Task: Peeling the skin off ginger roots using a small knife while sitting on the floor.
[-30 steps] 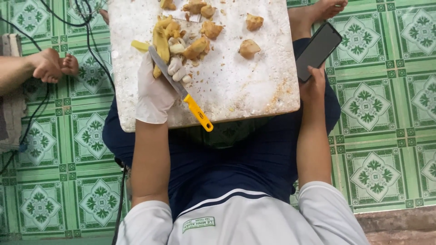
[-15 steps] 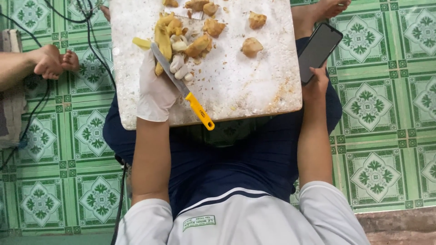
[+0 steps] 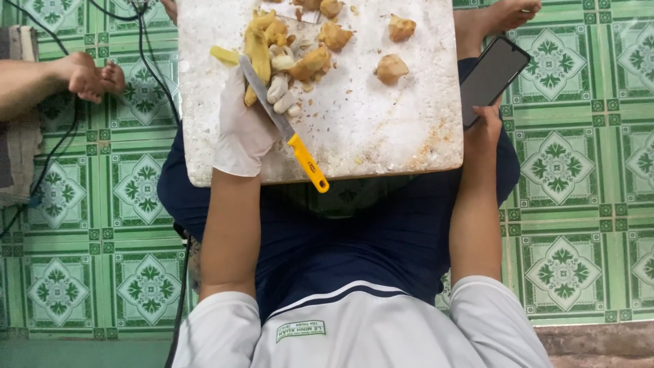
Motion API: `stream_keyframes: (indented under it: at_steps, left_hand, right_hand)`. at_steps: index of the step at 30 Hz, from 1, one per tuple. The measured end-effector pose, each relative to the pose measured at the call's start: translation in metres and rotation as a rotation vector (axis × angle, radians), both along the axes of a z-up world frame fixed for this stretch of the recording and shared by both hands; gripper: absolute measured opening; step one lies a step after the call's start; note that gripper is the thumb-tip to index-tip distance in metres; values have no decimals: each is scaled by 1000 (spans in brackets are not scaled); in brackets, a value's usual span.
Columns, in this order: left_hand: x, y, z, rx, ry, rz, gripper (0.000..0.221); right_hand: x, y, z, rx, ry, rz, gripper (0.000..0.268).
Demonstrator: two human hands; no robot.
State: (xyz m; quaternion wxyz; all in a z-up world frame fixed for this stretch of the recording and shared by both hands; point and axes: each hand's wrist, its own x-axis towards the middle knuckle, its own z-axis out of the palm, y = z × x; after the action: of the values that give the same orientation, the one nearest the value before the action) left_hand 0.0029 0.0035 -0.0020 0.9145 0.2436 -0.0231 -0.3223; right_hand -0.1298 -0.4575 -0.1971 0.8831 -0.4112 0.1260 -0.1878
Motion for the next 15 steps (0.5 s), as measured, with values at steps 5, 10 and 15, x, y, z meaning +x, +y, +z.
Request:
stream_keyframes:
  at_steps: [5,10,15]
  left_hand:
    - [-2,1,-1,0,-11,4,45]
    - [-7,1,-2,1,-19,4,44]
    - [-7,1,-3,-1,-28,5,44]
  right_hand:
    - [-1,2,-1,0,70,-43,89]
    - [-2,16,27,-119,62,-5,78]
    - [-3,26,43,-134,106,-17,83]
